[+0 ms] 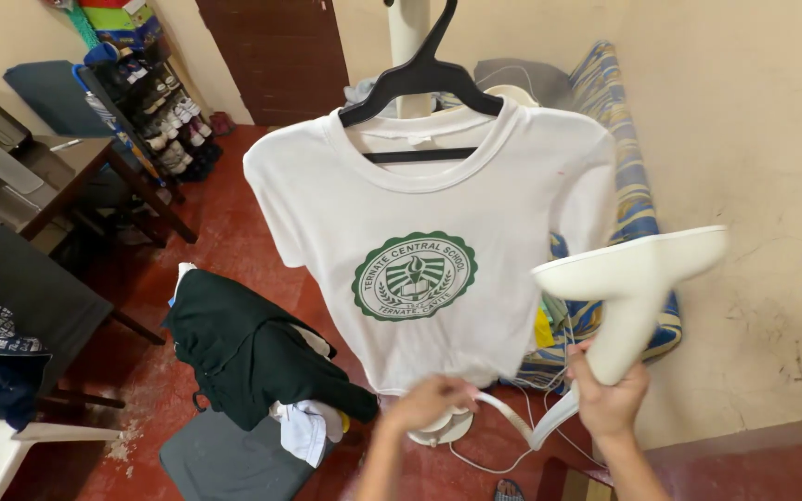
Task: The person steams a white t-shirt with a green logo on the front and 'P.E.' on the back using a handheld garment steamer. The shirt is hung on a hanger and steamed on both sides. The person then picks up a dark green garment and places it on a hanger.
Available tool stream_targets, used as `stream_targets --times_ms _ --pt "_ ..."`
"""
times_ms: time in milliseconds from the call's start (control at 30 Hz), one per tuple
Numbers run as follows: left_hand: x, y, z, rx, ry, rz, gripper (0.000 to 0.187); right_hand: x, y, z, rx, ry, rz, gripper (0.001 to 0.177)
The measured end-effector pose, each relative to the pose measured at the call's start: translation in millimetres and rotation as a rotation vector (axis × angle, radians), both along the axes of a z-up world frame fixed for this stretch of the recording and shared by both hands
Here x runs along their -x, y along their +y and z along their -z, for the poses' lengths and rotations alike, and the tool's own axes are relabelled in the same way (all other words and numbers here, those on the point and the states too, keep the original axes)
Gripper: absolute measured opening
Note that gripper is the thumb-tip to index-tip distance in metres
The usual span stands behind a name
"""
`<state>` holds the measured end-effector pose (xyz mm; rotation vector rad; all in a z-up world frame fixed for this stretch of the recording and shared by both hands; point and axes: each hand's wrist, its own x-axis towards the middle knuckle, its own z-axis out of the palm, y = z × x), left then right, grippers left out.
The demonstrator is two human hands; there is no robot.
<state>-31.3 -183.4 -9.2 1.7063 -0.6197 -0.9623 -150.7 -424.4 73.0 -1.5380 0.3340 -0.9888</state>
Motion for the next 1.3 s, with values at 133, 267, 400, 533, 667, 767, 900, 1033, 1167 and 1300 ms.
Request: stream_targets --times_ms 133,267,400,533,667,767,900,1033,1167,1300 --pt "-58 80 -81 0.750 -0.300 -1.026 0.020 -11 21 -2 0.127 0.198 -0.006 0.014" --pt "-119 115 -126 0.787 -0.687 -1.413 0.041 -22 43 -18 0.281 0.328 -0.055 0.022" --pt "-151 131 -145 0.962 0.158 -1.050 0.064 -37 67 -40 0.287 0.316 -0.198 0.029" --pt "-131 146 -157 1.238 0.078 -0.900 0.064 -47 93 -61 0.276 0.364 -0.280 0.027" --pt "-96 168 -174 1.231 -0.109 -0.969 0.049 -53 118 -83 0.347 0.367 -0.346 0.029" --pt "-74 181 -181 1.205 -0.272 -1.061 0.028 -59 139 -100 0.425 0.348 -0.386 0.030" --pt "-56 189 -186 0.987 -0.469 -1.370 0.015 -71 162 -116 0.454 0.302 -0.438 0.030" --pt "-48 193 -190 0.809 -0.622 -1.463 0.015 -75 171 -116 0.468 0.297 -0.435 0.029" --pt "-44 198 -192 0.660 -0.694 -1.441 0.019 -71 170 -108 0.498 0.378 -0.381 0.029" --pt "-45 202 -185 0.643 -0.820 -1.334 0.023 -73 170 -106 0.499 0.448 -0.345 0.030"
